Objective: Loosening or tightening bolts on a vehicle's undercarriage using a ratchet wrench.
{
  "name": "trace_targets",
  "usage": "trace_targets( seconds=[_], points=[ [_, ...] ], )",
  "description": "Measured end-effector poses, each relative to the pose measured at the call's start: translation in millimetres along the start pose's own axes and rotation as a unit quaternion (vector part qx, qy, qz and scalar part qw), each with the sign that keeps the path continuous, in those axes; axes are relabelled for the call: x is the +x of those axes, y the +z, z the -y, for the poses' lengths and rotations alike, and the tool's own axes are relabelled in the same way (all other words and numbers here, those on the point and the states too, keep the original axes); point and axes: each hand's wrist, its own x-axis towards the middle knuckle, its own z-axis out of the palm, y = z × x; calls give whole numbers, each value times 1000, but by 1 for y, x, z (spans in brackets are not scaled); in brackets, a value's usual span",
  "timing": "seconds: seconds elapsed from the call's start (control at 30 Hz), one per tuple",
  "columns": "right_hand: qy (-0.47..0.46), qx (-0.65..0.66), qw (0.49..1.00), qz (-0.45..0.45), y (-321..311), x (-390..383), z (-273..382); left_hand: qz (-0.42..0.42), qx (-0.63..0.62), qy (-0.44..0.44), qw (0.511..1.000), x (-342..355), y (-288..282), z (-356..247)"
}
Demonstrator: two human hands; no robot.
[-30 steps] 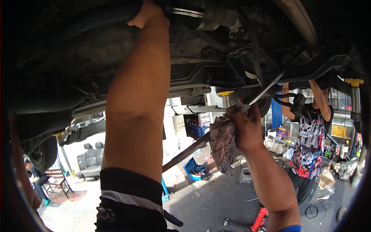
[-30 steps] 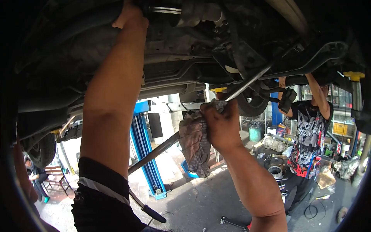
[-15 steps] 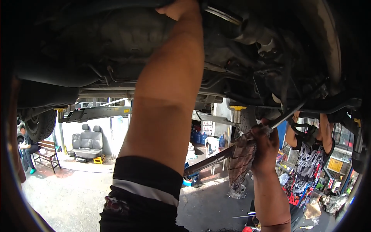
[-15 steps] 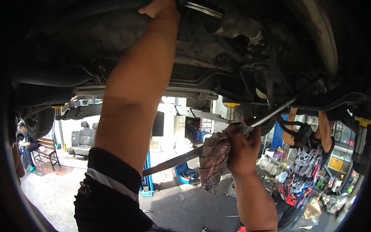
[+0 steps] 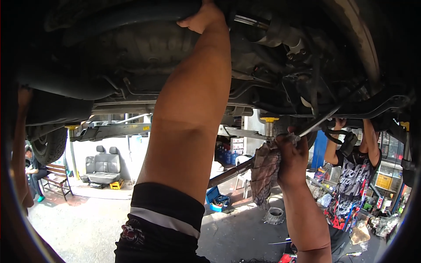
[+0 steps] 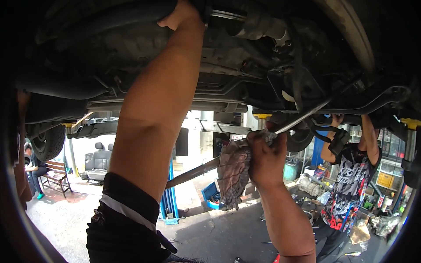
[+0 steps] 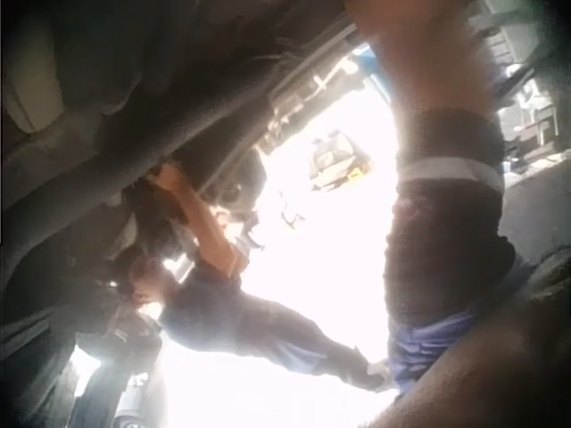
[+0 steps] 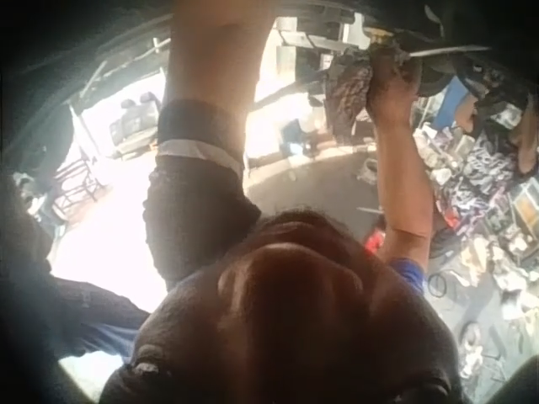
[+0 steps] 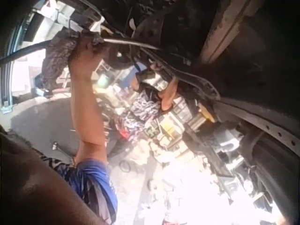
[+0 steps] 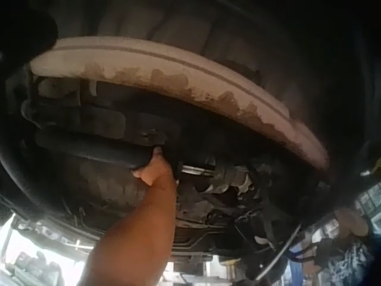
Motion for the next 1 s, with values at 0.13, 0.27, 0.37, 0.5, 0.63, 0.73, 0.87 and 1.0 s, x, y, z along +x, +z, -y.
trace_targets(
  seconds=[0.13, 0.27, 0.37, 0.5, 0.63, 0.73, 0.87, 1.0],
  points=[
    [-109, -247, 963, 21, 2, -4, -22, 46, 12, -60, 997, -28, -13, -23],
    [-333, -504, 796, 20, -4, 4, -42, 80, 13, -33, 996, -34, 4, -28],
    [-317, -455, 832, 36, 4, 7, -39, 114, -26, -61, 991, 2, 10, -16],
    [-31, -12, 999, 19, 20, -1, -26, 146, -68, -102, 982, 41, 14, 5],
    [23, 99, 995, 12, 13, 3, -35, 81, -87, -62, 991, 11, 0, 21],
    [72, 163, 984, -12, 21, 3, -13, 82, -76, -70, 991, 12, -13, 15],
    [-87, -98, 991, 21, 12, 2, -34, 98, -42, -92, 990, 13, -15, 24],
    [-328, -419, 847, 12, 8, 3, -13, 139, -95, -108, 980, 35, -14, 16]
  ],
)
